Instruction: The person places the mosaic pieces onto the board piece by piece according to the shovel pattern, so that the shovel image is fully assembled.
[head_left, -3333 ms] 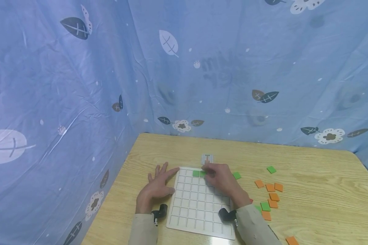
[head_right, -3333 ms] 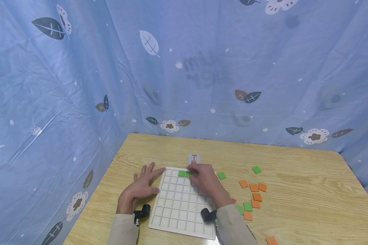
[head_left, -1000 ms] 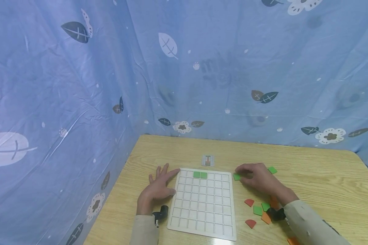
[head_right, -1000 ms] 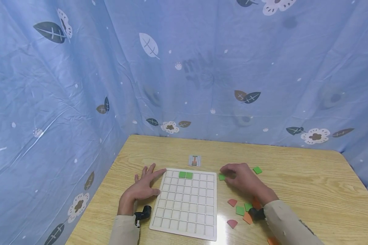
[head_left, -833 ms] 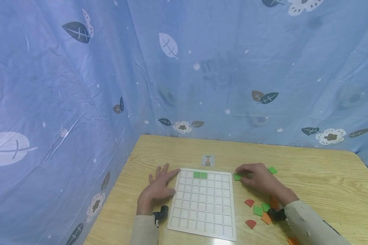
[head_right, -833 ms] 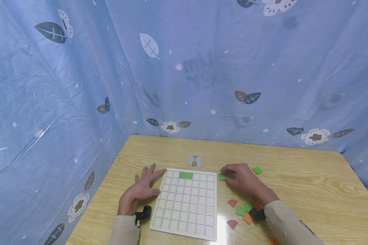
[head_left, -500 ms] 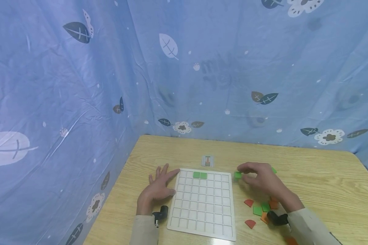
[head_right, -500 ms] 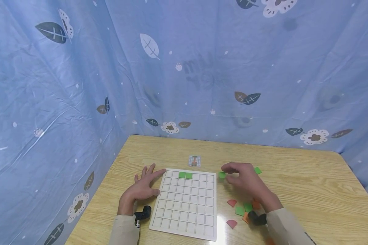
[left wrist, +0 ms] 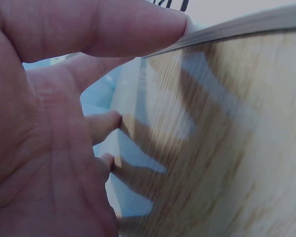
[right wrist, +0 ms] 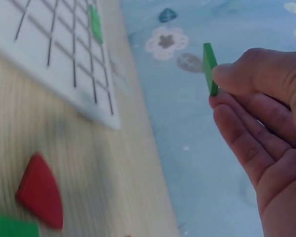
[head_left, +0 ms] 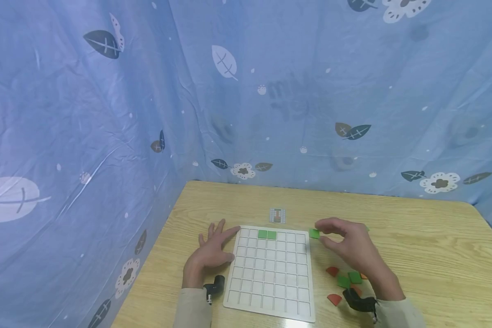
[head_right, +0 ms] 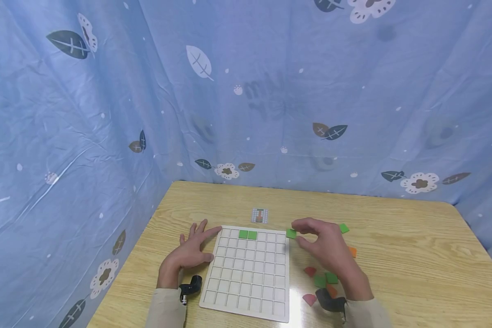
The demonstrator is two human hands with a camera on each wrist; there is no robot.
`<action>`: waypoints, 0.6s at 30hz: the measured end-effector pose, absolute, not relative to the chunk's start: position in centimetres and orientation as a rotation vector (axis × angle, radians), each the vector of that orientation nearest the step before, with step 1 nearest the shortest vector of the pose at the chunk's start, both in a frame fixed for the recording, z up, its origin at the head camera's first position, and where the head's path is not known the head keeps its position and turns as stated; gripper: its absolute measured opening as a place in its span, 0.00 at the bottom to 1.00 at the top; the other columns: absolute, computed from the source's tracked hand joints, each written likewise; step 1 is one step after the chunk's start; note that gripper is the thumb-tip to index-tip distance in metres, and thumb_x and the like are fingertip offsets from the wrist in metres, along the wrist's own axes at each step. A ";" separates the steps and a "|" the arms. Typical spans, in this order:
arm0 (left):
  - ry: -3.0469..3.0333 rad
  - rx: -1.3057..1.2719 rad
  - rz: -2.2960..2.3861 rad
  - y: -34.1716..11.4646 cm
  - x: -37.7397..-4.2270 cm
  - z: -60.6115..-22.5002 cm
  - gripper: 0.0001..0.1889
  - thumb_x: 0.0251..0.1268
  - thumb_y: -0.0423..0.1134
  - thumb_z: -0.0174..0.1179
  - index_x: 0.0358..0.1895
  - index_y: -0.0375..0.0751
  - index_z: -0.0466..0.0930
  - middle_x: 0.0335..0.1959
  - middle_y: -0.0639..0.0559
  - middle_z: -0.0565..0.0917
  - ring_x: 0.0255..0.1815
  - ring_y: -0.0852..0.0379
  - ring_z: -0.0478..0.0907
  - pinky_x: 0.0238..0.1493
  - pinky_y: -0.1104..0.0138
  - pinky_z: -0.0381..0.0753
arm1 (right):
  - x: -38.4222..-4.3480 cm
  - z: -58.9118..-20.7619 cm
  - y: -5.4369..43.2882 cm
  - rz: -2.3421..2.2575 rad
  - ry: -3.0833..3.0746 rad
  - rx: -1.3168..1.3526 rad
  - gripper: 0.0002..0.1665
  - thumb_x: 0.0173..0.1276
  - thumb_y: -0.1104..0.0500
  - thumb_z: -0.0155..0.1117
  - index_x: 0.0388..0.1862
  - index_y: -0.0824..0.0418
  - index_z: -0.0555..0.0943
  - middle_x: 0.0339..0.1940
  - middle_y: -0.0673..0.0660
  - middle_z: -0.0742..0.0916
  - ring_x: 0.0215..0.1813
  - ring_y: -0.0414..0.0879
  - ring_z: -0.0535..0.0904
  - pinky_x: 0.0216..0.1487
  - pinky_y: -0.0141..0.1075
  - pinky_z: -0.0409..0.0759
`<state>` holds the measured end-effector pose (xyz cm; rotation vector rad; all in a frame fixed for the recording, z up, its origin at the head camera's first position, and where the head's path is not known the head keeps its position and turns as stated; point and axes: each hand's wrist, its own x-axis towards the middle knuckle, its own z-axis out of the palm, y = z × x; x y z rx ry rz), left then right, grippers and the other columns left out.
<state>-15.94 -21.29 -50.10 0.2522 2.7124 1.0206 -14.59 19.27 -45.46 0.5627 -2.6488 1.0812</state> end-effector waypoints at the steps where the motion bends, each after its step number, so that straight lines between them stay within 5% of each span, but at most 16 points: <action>1: 2.714 0.255 1.029 -21.3 -15.9 -50.1 0.48 0.50 0.32 0.69 0.83 0.55 0.72 0.92 0.32 0.48 0.91 0.24 0.32 0.79 0.20 0.22 | -14.5 -45.4 19.1 1.093 -2.643 0.560 0.19 0.67 0.65 0.80 0.56 0.52 0.91 0.49 0.45 0.95 0.50 0.48 0.94 0.55 0.55 0.92; 18: 2.712 0.272 1.097 -21.5 -16.1 -51.1 0.49 0.46 0.33 0.68 0.82 0.58 0.74 0.91 0.30 0.47 0.90 0.22 0.31 0.77 0.19 0.19 | -15.0 -44.6 16.8 1.170 -2.607 0.511 0.19 0.69 0.63 0.78 0.57 0.51 0.91 0.50 0.46 0.95 0.52 0.50 0.93 0.57 0.59 0.91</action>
